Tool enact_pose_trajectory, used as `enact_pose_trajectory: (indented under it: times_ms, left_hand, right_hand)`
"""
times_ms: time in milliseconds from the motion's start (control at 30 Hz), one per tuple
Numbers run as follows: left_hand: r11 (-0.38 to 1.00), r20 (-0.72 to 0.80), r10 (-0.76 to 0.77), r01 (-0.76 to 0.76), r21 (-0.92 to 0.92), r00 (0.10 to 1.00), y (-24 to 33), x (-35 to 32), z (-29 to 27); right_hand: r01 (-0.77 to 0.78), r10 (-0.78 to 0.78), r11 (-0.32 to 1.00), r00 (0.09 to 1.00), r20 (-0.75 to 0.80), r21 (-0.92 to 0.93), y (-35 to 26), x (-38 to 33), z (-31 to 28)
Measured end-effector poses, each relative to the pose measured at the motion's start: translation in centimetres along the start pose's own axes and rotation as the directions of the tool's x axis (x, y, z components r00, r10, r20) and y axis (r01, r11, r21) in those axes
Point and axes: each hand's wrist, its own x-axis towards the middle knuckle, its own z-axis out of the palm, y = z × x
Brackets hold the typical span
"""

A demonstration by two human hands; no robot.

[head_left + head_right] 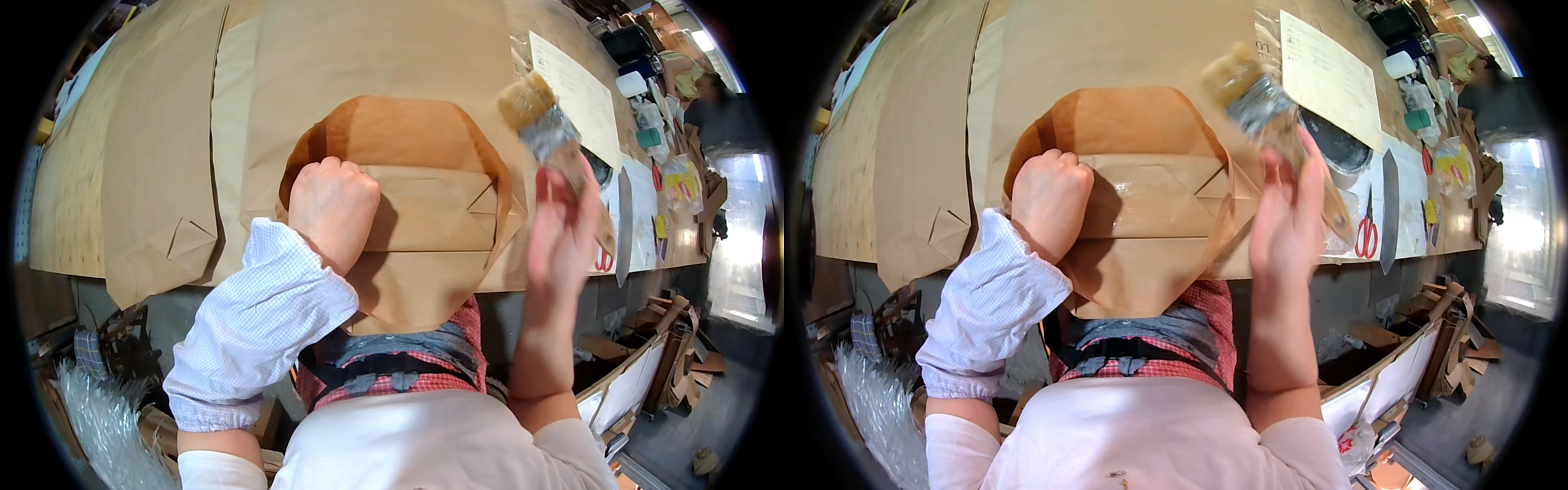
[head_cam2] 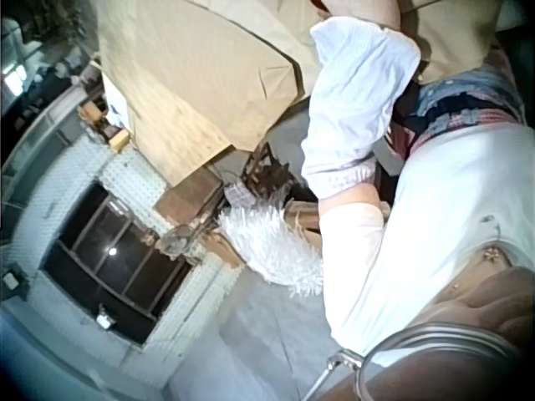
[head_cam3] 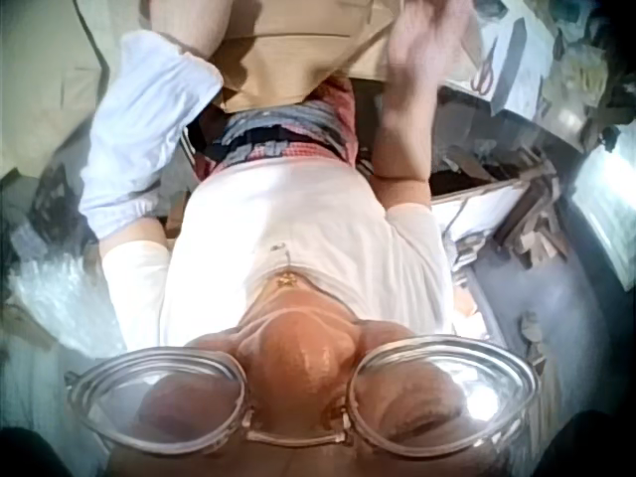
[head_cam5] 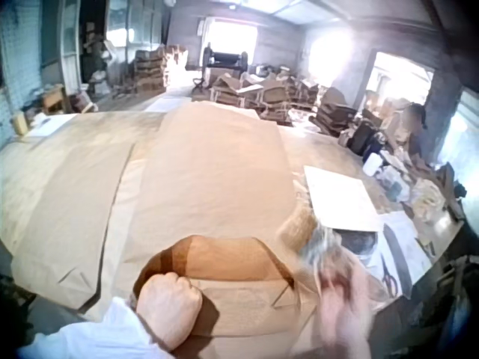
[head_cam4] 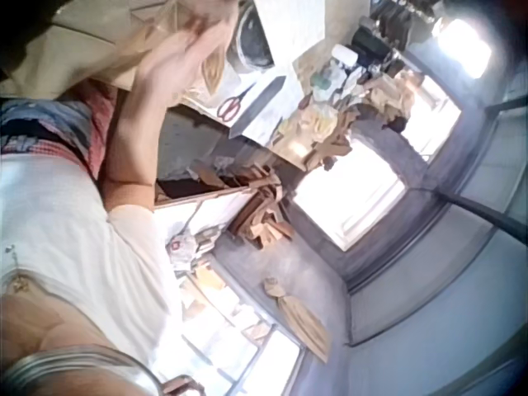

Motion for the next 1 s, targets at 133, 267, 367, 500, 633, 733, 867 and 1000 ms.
enact_pose_trajectory:
  times_ms: [133,267,367,500,633,733,867,1000]
  left_hand:
    - [1.0,0.011,0.0,0.0,0.026,1.0,0.7,0.1,0.5]
    - [0.921,0.067,0.356,-0.338,-0.192,0.932,1.2,-1.0,-2.2]
    - [0.735,-0.377,0.283,-0.452,-0.506,0.882,-0.9,-2.6,-5.3]
    - [0.951,-0.095,-0.306,0.301,-0.065,0.947,-5.1,-6.0,5.2]
    - [0.945,-0.143,-0.241,0.198,-0.259,0.96,-2.3,-3.8,6.6]
    - [0.931,-0.185,-0.255,0.189,-0.314,0.949,-0.5,-3.9,7.4]
    - [0.889,-0.061,-0.126,0.085,-0.45,0.99,1.4,-8.8,7.5]
    - [0.787,-0.191,0.154,-0.237,-0.57,0.97,-3.7,-6.7,4.7]
  right_hand:
    - [-0.268,0.229,0.904,0.962,0.151,0.333,9.0,1.6,-2.0]
    - [-0.531,0.359,0.588,0.847,0.391,0.611,11.4,0.2,-1.5]
    - [-0.557,0.421,0.537,0.828,0.371,0.634,10.8,0.3,-1.4]
    - [-0.603,0.427,0.53,0.797,0.427,0.596,11.4,0.3,-1.5]
    - [-0.641,0.373,0.517,0.765,0.526,0.567,11.9,0.2,-2.1]
    - [-0.629,0.347,0.586,0.765,0.543,0.511,12.2,0.3,-2.4]
    - [-0.645,0.357,0.618,0.74,0.57,0.449,12.5,0.3,-2.5]
    - [-0.64,0.432,0.738,0.693,0.577,0.217,11.0,-0.6,-2.1]
